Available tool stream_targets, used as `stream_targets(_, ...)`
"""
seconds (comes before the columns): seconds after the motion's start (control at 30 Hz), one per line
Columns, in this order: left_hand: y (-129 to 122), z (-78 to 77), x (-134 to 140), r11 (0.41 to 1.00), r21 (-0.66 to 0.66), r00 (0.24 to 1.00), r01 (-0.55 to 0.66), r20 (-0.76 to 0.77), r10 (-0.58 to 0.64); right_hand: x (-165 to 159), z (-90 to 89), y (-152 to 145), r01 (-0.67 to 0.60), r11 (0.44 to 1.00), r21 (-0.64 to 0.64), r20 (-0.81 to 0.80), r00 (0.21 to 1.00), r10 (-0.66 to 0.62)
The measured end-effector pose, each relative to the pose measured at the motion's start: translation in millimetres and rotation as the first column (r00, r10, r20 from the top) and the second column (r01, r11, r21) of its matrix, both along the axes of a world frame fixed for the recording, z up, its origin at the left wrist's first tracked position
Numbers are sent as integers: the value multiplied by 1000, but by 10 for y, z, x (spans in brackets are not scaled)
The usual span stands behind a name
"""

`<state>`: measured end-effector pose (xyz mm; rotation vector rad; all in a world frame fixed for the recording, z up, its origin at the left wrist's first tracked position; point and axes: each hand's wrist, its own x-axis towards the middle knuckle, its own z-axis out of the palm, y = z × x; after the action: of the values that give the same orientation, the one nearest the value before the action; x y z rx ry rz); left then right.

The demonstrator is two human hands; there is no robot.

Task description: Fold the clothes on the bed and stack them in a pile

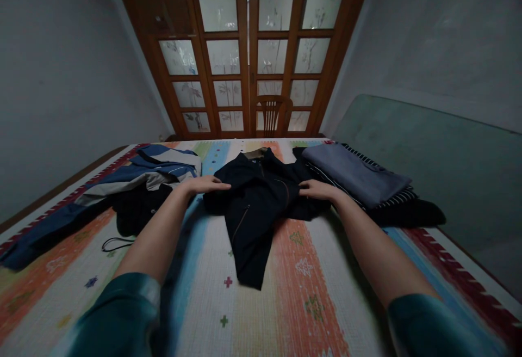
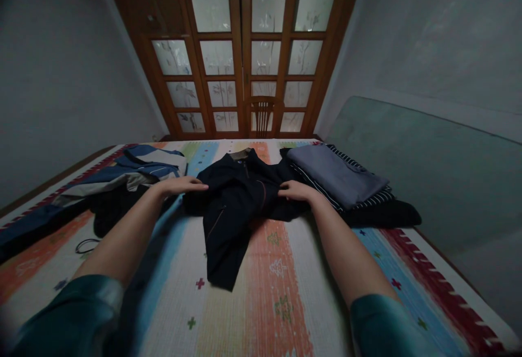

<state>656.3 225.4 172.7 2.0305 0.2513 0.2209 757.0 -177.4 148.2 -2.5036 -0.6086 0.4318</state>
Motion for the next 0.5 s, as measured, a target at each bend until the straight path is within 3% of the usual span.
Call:
stream_targets(0.1,-37,-28,41,986,101,964,131,-245,-103,117,55,107,138,937,322,-8,990,-143)
stream_targets(0.17,-118,-63,98,958,283,990,43,-138,-4,161,36,218,214,884,416,110,953,-282)
stream_targets(0.2,-166,-95,128,920,390,997,-33,-55,59,168,8,278,215,891,399,176,936,-305)
stream_targets(0.27,-258,-196,178,813,565,987,-143,20,160,149,-80,395,159,954,255,282,931,-231)
stream_targets(0.33,-328,-329,202,743,654,970,-139,-62,235,90,-186,497,98,994,57,309,945,-111)
stream_targets(0.4,-354,-448,205,722,681,944,-122,-146,296,17,-273,573,87,992,-89,306,951,-56)
stream_targets(0.5,-303,-496,196,735,662,931,-148,-159,330,-58,-305,604,129,977,-169,266,961,-80)
